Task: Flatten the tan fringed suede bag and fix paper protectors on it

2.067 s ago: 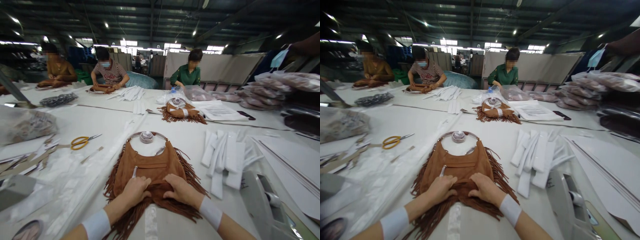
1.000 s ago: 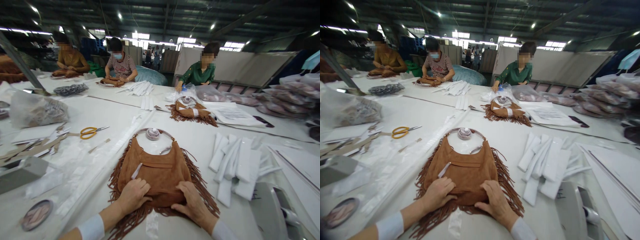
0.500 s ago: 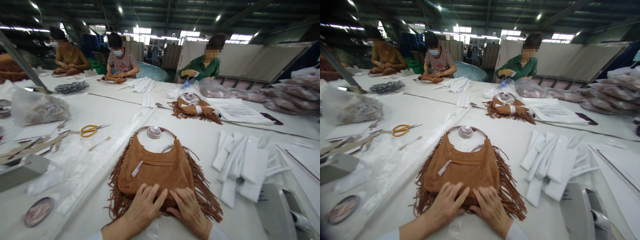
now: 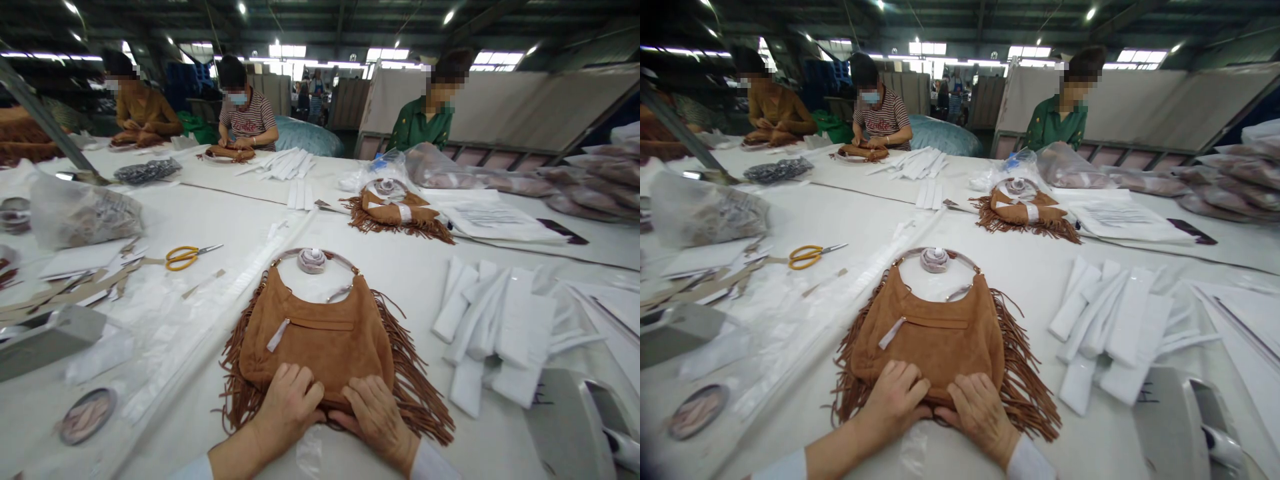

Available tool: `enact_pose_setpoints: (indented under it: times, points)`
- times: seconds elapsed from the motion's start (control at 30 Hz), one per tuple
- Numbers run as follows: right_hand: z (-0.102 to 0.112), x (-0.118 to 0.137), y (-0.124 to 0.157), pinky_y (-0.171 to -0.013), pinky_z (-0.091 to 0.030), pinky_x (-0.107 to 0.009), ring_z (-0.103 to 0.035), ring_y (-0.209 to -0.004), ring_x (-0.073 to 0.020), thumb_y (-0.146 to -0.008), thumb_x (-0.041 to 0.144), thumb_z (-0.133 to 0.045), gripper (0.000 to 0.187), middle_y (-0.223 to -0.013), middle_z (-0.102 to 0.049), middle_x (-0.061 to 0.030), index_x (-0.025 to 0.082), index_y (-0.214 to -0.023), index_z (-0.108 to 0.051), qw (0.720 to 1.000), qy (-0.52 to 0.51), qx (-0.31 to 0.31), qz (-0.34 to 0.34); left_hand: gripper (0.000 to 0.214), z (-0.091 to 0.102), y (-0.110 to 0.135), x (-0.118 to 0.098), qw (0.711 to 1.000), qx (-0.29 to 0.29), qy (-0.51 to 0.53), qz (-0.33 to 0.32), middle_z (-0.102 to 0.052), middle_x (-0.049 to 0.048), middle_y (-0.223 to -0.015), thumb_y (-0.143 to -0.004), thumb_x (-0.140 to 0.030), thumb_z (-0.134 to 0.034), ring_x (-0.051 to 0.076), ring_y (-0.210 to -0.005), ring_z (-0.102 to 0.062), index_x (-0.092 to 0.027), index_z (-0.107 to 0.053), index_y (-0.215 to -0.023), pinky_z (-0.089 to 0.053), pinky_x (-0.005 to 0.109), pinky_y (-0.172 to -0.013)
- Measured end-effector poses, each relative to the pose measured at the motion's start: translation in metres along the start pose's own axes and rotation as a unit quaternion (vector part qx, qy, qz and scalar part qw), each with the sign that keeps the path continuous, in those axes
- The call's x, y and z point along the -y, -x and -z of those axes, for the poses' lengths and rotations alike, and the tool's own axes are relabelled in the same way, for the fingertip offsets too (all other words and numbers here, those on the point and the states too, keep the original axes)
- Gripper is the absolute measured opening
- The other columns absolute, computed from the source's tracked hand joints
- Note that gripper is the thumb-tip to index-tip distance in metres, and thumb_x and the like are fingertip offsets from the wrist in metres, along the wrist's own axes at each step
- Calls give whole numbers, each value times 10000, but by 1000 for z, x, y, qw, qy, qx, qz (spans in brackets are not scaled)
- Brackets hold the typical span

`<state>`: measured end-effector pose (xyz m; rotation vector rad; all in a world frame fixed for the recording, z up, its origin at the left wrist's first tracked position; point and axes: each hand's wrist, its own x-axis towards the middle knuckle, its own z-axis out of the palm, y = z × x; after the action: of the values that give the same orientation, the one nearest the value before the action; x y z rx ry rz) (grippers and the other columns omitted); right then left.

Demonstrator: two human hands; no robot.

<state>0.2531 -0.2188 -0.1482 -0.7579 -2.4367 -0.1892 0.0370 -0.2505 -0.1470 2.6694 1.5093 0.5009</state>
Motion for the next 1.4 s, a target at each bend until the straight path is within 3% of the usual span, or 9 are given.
enact_pose_setpoints:
  times: [0.17, 0.27, 0.47, 0.57, 0.7, 0.93, 1.1, 1.23, 1.4]
  points:
    - [-1, -2, -2, -644, -375, -325, -520, -679, -172, -954, 455, -455, 310, -794, -608, -42, 167, -937, -571, 1000, -19, 16, 6, 365, 8, -6, 1, 998, 64, -2, 22, -540, 12, -856, -729, -494, -732, 213, -803, -472, -211, -537, -852, -320, 359, -674]
    - [-3, -2, -3, -636, -342, -315, -489, -676, -165, -970, 402, -443, 270, -777, -582, -32, 175, -891, -567, 1000, -13, 24, 2, 345, 8, -8, 3, 997, 73, 3, 36, -535, 12, -850, -744, -491, -719, 217, -811, -468, -210, -531, -815, -315, 363, -680]
    - [-7, -2, 1, -592, -252, -320, -384, -622, -161, -999, 319, -363, 314, -679, -487, -8, 187, -775, -540, 998, -13, 56, 11, 362, 3, -4, 8, 1000, 16, 18, -12, -532, 11, -877, -859, -469, -597, 195, -784, -450, -286, -509, -1159, -296, 356, -682]
    - [-9, -2, 2, -587, -237, -325, -364, -615, -161, -998, 262, -355, 324, -663, -461, -5, 187, -727, -517, 998, -17, 58, 9, 146, 4, -4, 11, 998, -25, 6, -58, -538, 7, -860, -945, -325, -481, 171, -751, -441, -312, -548, -1074, -275, 346, -665]
    - [-14, -2, 1, -577, -249, -326, -360, -609, -161, -998, 309, -353, 373, -653, -451, -7, 191, -664, -471, 998, -20, 59, -7, 129, 5, -6, 11, 996, -38, -10, -85, -554, 10, -832, -956, -291, -457, 170, -733, -433, -257, -559, -1025, -263, 350, -648]
    - [-6, -19, 18, -623, -361, -321, -454, -692, -190, -946, 522, -421, 387, -737, -518, -38, 171, -827, -534, 995, -61, 29, -79, 238, -13, -15, 7, 1000, -4, 5, 3, -550, 11, -754, -954, -357, -449, 187, -708, -463, -209, -505, -777, -275, 350, -642]
    - [-9, -27, 20, -608, -350, -306, -420, -643, -173, -973, 435, -393, 392, -656, -478, -16, 191, -682, -488, 995, -45, 42, -80, 262, -23, -22, 14, 999, 24, 3, 47, -571, 8, -717, -948, -375, -463, 181, -680, -509, -195, -517, -766, -338, 332, -635]
    - [-16, -29, 18, -596, -350, -304, -420, -623, -167, -978, 436, -368, 416, -625, -473, -10, 193, -657, -475, 995, -46, 28, -84, 381, -6, -6, 34, 995, 74, 12, 60, -595, 5, -779, -780, -560, -641, 205, -749, -551, -196, -532, -809, -401, 323, -669]
    - [-12, -27, 13, -611, -406, -315, -501, -657, -180, -975, 406, -410, 309, -699, -554, -30, 160, -920, -588, 993, -48, 29, -101, 433, 19, 24, 58, 989, 89, 82, 90, -608, 17, -976, -789, -397, -708, 201, -900, -550, -217, -511, -1131, -437, 330, -810]
